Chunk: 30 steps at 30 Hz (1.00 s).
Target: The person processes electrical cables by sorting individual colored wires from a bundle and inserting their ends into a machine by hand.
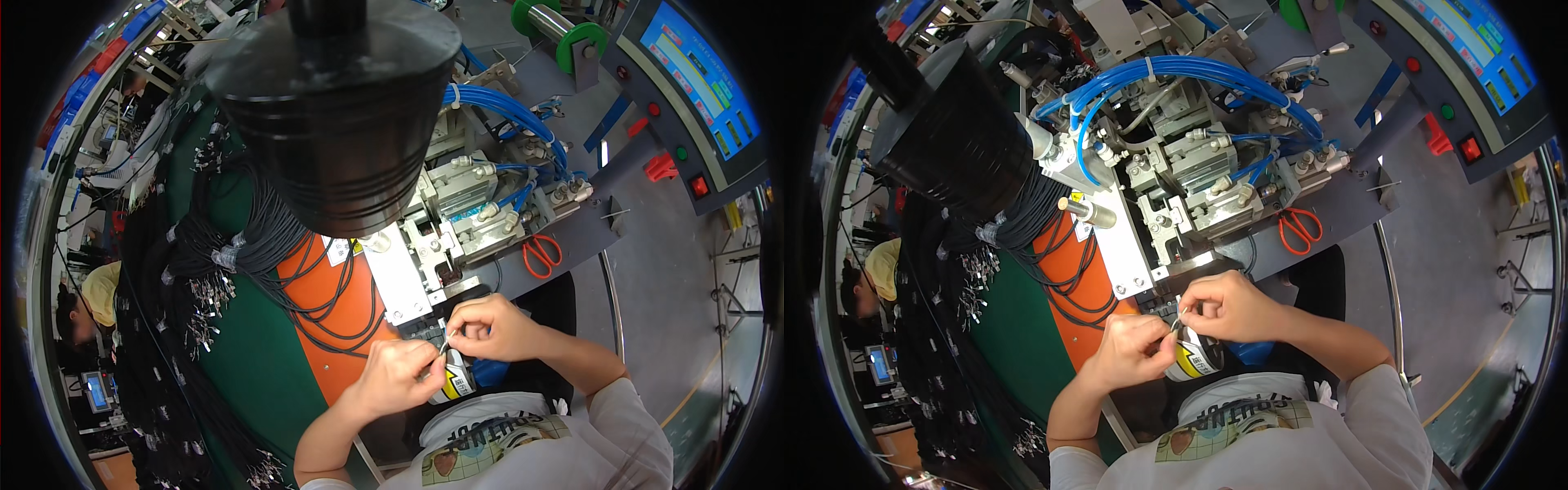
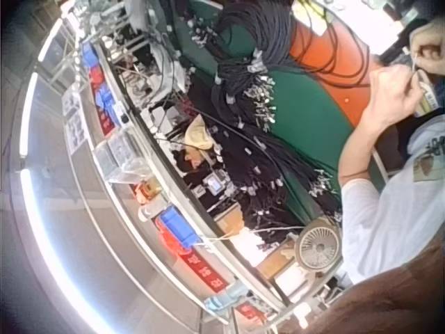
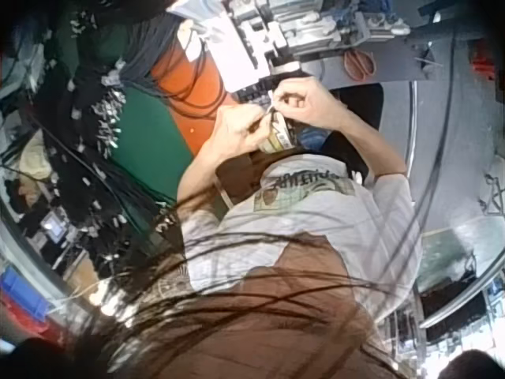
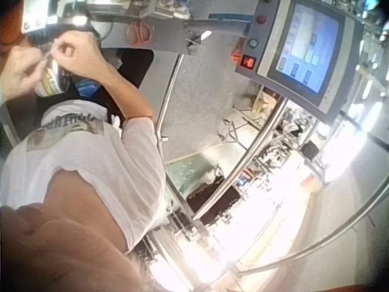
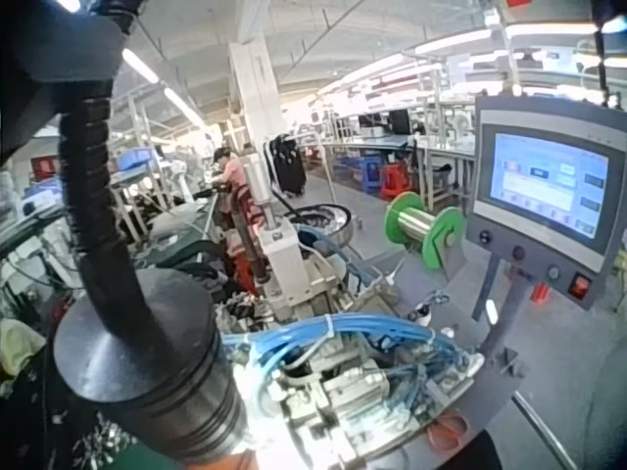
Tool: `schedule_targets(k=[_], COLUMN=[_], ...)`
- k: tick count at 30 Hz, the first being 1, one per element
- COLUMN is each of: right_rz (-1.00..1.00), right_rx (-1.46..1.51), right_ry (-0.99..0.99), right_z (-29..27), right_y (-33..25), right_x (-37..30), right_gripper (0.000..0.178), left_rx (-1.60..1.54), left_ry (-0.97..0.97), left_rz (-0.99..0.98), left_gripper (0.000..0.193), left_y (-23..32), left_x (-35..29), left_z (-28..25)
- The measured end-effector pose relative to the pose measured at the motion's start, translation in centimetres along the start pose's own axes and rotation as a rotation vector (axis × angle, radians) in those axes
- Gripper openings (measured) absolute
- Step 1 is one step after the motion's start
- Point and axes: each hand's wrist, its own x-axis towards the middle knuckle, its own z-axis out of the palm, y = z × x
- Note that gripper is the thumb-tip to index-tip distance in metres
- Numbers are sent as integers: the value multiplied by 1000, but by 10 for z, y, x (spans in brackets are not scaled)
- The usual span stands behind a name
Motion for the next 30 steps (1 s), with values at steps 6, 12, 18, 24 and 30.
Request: schedule_targets(k=[6, 12, 18, 24, 30], right_rz=[-277, -258, -251, -314, -163], right_rx=[-845, -746, -775, -868, -1021], right_ry=[269, 304, 285, 307, 90], right_z=[14, 17, 21, 20, 8], right_y=[-8, -5, -5, -16, -25], right_x=[1, 0, -5, -4, 8], right_gripper=[8, 8, 8, 9, 10], left_rx=[509, 478, 456, 619, 687], left_ry=[233, 155, 93, 25, -87], left_rz=[71, 25, 54, 57, 65], left_gripper=[26, 40, 46, 47, 49], left_y=[12, 11, 11, 25, 23], left_x=[-5, -7, -11, -8, 2], left_z=[13, 13, 12, 10, 5])
